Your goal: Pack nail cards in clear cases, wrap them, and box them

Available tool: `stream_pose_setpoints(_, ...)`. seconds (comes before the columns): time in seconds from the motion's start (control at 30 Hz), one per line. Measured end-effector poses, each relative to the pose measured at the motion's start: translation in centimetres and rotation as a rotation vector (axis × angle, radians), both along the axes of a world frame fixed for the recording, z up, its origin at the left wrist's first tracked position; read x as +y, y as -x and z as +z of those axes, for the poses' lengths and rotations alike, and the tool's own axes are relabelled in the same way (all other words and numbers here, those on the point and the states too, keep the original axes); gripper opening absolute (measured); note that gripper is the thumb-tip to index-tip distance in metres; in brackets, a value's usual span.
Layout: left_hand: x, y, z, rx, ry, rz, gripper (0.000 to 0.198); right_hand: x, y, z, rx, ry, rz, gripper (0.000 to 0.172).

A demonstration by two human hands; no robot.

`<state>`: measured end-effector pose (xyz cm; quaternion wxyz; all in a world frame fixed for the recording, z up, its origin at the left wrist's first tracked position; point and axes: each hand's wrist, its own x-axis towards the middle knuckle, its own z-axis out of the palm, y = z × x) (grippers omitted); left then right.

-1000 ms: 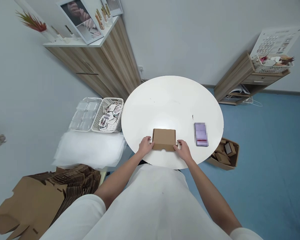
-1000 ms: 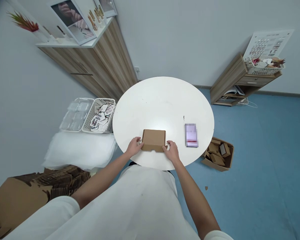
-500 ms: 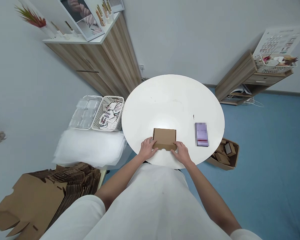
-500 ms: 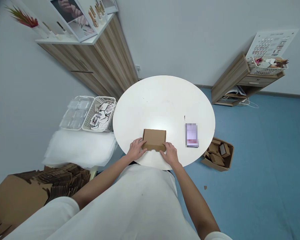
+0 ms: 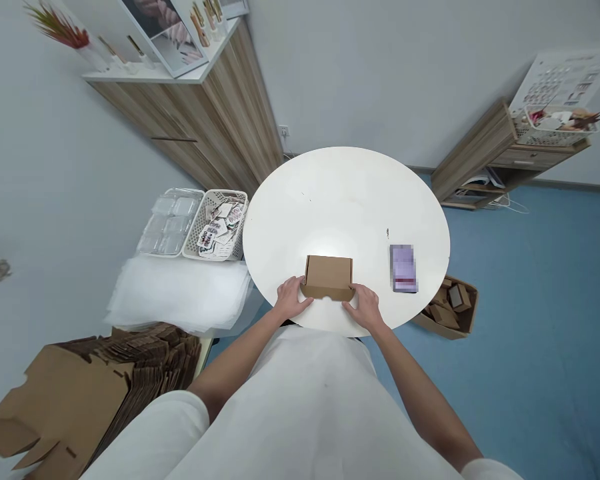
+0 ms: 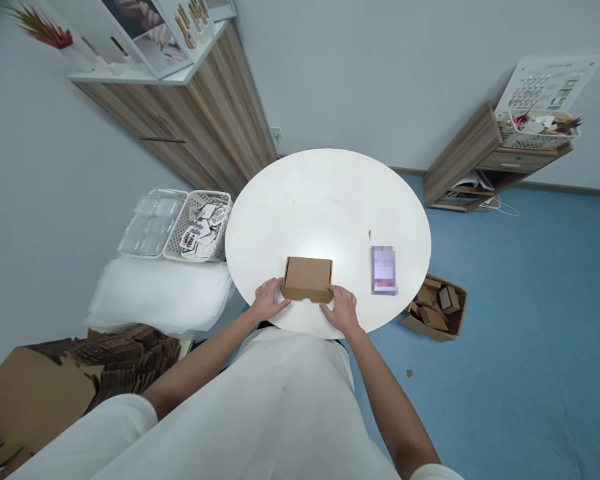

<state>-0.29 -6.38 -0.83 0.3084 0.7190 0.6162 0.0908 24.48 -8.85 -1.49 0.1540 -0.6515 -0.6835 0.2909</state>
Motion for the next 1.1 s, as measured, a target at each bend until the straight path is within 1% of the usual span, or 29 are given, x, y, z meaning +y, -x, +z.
stream_pose_setpoints(0.13, 0.1, 0.0, 0.1, -0.027, -0.003, -0.029, 0.064, 0.0, 0.0, 0.1, 0.014, 0.018, 0.021, 0.048)
stream_pose_setpoints(0.33, 0.1, -0.1, 0.4, -0.088, -0.028, -0.018, 0.069, 0.1, 0.0, 0.6, 0.066, 0.047, 0.013, 0.051)
stream_pose_setpoints(0.57, 0.6, -0.1, 1.4, -0.228, -0.075, 0.004, 0.074, 0.7, -0.5, 1.7, 0.199, -0.035, -0.034, 0.057)
stream_pose_setpoints(0.67, 1.1, -0.4, 1.8, -0.318, -0.097, 0.034, 0.068, 1.2, -0.8, 2.1, 0.295, -0.077, -0.059, 0.058)
stream_pose_setpoints(0.73, 1.4, -0.7, 2.0, -0.366, -0.098, 0.081, 0.060, 1.5, -0.9, 2.3, 0.356, -0.096, -0.084, 0.056)
stream_pose_setpoints(0.83, 1.8, -1.1, 2.1, -0.413, -0.043, 0.171, 0.045, 1.9, -1.1, 2.5, 0.426, -0.101, -0.125, 0.049)
stream_pose_setpoints(0.9, 1.9, -1.2, 2.1, -0.434, 0.000, 0.205, 0.039, 2.0, -1.1, 2.5, 0.456, -0.085, -0.146, 0.046)
stream_pose_setpoints(1.0, 2.0, -1.3, 2.1, -0.448, 0.030, 0.214, 0.036, 2.1, -1.1, 2.6, 0.475, -0.049, -0.170, 0.045)
stream_pose_setpoints(1.1, 2.0, -1.2, 2.0, -0.442, 0.048, 0.215, 0.038, 2.2, -1.1, 2.8, 0.468, -0.018, -0.188, 0.046)
